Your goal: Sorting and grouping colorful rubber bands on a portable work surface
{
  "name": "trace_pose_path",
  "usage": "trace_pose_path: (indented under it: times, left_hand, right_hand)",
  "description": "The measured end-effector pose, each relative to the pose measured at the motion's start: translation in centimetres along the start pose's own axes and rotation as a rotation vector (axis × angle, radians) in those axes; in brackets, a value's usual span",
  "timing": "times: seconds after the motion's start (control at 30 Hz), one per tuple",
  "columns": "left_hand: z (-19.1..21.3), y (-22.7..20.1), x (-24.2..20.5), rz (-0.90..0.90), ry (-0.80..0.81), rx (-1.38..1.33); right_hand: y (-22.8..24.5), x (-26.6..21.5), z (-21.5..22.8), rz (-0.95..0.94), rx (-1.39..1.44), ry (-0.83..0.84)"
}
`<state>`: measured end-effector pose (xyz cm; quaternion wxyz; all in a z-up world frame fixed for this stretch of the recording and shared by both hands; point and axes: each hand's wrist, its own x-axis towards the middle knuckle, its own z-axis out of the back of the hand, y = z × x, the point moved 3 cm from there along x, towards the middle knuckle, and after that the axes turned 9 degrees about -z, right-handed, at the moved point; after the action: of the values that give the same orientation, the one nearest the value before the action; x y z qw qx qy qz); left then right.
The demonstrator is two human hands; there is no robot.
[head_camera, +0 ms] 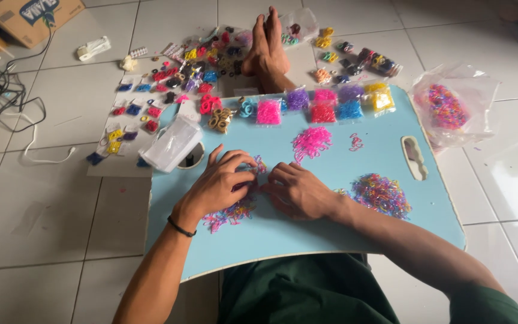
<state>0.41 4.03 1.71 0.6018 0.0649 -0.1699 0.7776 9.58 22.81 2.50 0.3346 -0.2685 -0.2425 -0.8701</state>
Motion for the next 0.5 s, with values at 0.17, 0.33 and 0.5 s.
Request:
trace_pose_path:
  times: [0.17,0.33,0.5]
  left_hand:
    - [-0.4,0.0,0.3,-0.031,0.011,0.030]
    - [-0.7,0.2,0.6,-0.026,0.001,0.023]
    - [-0.4,-0.1,0.5,-0.034,-0.051,0.011]
  right_hand:
    - [-0.5,-0.2,-0.1,-0.015,-0.008,-0.019]
    - [-0.8,0.4,1.2,-0.018,0.005,-0.058]
    - [-1.2,0.7,2.4,-0.076,-0.014,-0.242]
